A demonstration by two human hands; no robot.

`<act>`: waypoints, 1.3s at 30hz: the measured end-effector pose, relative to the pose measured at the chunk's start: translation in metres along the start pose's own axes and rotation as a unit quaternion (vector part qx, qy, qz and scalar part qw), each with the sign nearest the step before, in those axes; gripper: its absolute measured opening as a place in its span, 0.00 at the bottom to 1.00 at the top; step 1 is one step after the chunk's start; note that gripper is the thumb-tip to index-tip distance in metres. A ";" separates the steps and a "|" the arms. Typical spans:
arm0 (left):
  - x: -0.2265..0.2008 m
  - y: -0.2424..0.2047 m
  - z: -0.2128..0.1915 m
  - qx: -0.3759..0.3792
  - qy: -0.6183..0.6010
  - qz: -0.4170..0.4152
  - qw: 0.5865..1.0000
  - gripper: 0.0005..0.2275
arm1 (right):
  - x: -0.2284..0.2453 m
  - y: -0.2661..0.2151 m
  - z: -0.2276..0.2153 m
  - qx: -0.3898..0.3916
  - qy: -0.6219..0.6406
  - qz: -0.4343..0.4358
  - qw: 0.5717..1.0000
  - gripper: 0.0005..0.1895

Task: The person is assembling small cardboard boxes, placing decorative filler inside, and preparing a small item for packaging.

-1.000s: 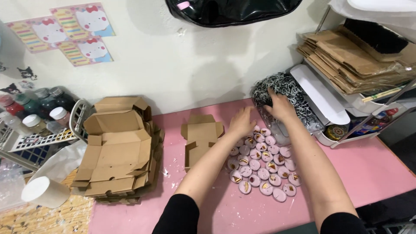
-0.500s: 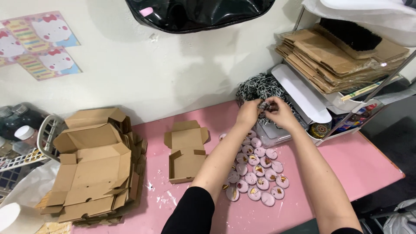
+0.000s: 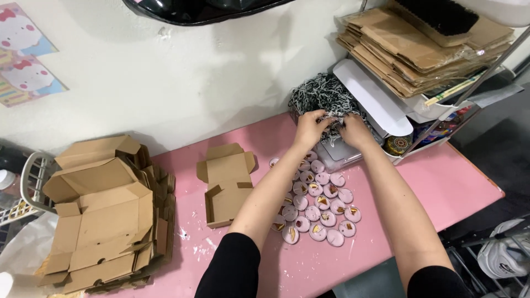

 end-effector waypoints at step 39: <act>-0.010 -0.168 -0.226 -0.048 -0.093 0.030 0.994 0.07 | 0.297 -0.028 -0.141 -0.134 0.207 -0.038 0.968 0.27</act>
Point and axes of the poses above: each hand's wrist, its own y-axis towards the middle knuckle, its own z-axis out of the palm, x = y × z, the point moved 2 cm from there along y, towards the middle knuckle, and after that the axes turned 14 degrees about -z, right-handed, at the moved point
